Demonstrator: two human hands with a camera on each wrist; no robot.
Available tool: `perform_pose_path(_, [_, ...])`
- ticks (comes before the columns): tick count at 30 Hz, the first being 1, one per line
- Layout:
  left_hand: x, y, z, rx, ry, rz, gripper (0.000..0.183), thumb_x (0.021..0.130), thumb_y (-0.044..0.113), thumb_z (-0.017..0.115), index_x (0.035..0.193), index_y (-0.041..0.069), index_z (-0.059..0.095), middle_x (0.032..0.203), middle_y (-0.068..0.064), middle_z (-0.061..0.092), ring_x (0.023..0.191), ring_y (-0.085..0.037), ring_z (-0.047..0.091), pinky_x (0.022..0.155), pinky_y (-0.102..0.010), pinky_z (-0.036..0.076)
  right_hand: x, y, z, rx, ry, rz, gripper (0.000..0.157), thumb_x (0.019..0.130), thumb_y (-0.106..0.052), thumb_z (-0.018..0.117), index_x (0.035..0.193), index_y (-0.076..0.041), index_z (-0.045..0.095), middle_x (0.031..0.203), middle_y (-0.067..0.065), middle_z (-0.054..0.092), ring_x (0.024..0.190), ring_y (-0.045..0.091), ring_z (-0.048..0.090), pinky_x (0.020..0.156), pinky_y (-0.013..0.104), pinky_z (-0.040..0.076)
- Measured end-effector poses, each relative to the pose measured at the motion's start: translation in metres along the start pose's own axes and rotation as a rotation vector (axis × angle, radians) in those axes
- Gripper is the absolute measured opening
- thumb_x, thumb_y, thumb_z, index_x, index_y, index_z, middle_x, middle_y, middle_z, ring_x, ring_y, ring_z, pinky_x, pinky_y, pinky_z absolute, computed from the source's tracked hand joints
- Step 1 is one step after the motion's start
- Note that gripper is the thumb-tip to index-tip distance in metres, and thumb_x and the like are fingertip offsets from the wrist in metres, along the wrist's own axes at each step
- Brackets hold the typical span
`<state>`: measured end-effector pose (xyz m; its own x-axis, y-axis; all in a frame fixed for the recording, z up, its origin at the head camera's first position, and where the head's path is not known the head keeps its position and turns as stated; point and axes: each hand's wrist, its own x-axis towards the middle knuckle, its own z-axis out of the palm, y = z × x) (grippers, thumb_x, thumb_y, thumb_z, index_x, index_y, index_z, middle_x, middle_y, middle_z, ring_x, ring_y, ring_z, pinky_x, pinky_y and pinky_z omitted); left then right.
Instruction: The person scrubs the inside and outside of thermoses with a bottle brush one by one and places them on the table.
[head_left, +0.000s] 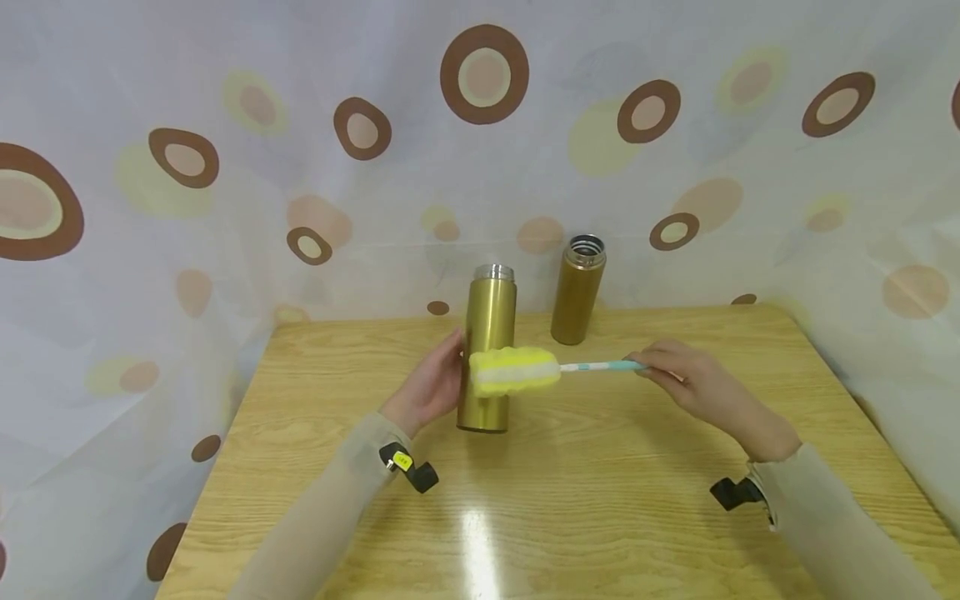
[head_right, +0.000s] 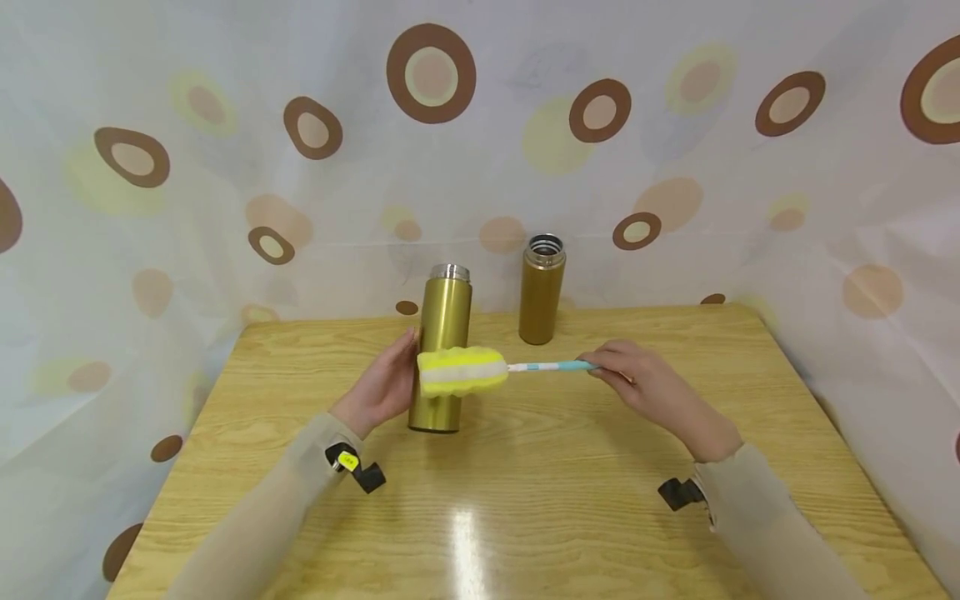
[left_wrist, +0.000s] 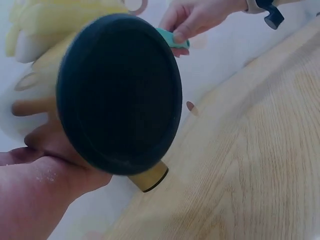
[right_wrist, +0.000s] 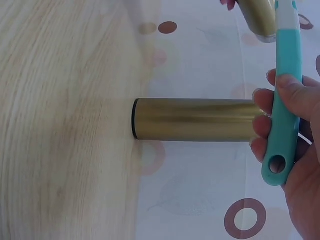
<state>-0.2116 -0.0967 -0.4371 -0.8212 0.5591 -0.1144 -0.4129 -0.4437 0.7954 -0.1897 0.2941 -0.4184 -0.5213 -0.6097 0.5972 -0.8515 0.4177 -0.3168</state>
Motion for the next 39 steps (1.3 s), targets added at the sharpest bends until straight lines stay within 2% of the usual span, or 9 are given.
perform_pose_path(3, [-0.001,-0.002,-0.001,0.042,-0.041,-0.018,0.036,0.115,0.039,0.022,0.136,0.022,0.046,0.125,0.001,0.058,0.119,-0.016,0.058,0.110,-0.037,0.044,0.003,-0.001,-0.003,-0.052,0.034,0.029,0.047,0.108,-0.038,0.047,0.114,0.000,0.075,0.098,0.006,0.071,0.076,0.007,0.052,0.065,0.018,0.042])
perform_pose_path(5, [-0.001,-0.003,-0.002,0.090,-0.074,-0.016,0.042,0.115,0.036,0.020,0.146,0.017,0.041,0.130,-0.002,0.058,0.123,-0.019,0.057,0.113,-0.043,0.042,0.005,-0.001,-0.005,-0.076,0.057,0.065,0.048,0.107,-0.038,0.048,0.114,0.000,0.075,0.097,0.006,0.071,0.074,0.006,0.050,0.064,0.018,0.041])
perform_pose_path(9, [0.000,-0.007,-0.003,0.155,-0.103,0.007,0.053,0.116,0.032,0.024,0.162,0.007,0.026,0.137,-0.004,0.055,0.127,-0.022,0.056,0.115,-0.046,0.042,0.007,-0.003,-0.010,-0.115,0.094,0.137,0.017,0.100,-0.004,0.067,0.114,0.002,0.075,0.096,0.007,0.072,0.075,0.006,0.050,0.065,0.017,0.040])
perform_pose_path(12, [0.000,-0.009,-0.001,0.141,-0.065,0.013,0.054,0.115,0.031,0.032,0.163,0.007,0.024,0.137,-0.004,0.054,0.124,-0.021,0.057,0.107,-0.043,0.048,0.010,-0.004,-0.011,-0.141,0.112,0.177,0.034,0.083,0.018,0.073,0.113,0.001,0.075,0.094,0.007,0.070,0.076,0.006,0.049,0.066,0.017,0.039])
perform_pose_path(14, [0.000,-0.011,0.002,0.126,-0.033,0.014,0.054,0.115,0.029,0.036,0.163,0.008,0.025,0.137,-0.004,0.053,0.122,-0.022,0.058,0.102,-0.041,0.052,0.012,-0.005,-0.011,-0.153,0.125,0.190,0.037,0.081,0.021,0.074,0.112,0.001,0.075,0.092,0.006,0.070,0.075,0.006,0.047,0.065,0.017,0.038])
perform_pose_path(20, [0.001,-0.011,0.005,0.115,0.016,0.039,0.055,0.114,0.029,0.040,0.164,0.011,0.025,0.139,-0.006,0.050,0.124,-0.025,0.055,0.102,-0.043,0.051,0.012,-0.003,-0.009,-0.120,0.113,0.135,0.036,0.078,0.019,0.076,0.109,-0.001,0.077,0.095,0.006,0.073,0.077,0.008,0.054,0.068,0.017,0.042])
perform_pose_path(27, [0.004,-0.007,0.002,0.056,0.097,0.087,0.047,0.114,0.029,0.041,0.159,0.018,0.031,0.141,-0.004,0.048,0.129,-0.024,0.052,0.110,-0.043,0.045,0.003,0.001,0.000,-0.023,0.007,0.033,0.016,0.098,-0.006,0.070,0.113,-0.002,0.076,0.097,0.003,0.071,0.076,0.006,0.051,0.065,0.018,0.042])
perform_pose_path(31, [0.005,-0.004,-0.001,0.030,0.136,0.105,0.047,0.111,0.033,0.048,0.155,0.022,0.035,0.139,-0.004,0.050,0.123,-0.022,0.055,0.103,-0.037,0.049,-0.002,0.002,0.003,0.041,-0.040,-0.009,0.018,0.097,-0.001,0.070,0.115,-0.002,0.075,0.100,0.004,0.070,0.078,0.006,0.055,0.067,0.018,0.044])
perform_pose_path(39, [0.006,-0.004,-0.004,-0.025,0.127,0.132,0.069,0.103,0.045,0.061,0.160,0.024,0.029,0.141,-0.004,0.050,0.120,-0.021,0.059,0.102,-0.038,0.052,-0.007,-0.002,0.005,0.121,-0.090,-0.015,0.032,0.088,0.010,0.073,0.116,-0.006,0.076,0.102,0.000,0.070,0.080,0.005,0.057,0.067,0.016,0.045])
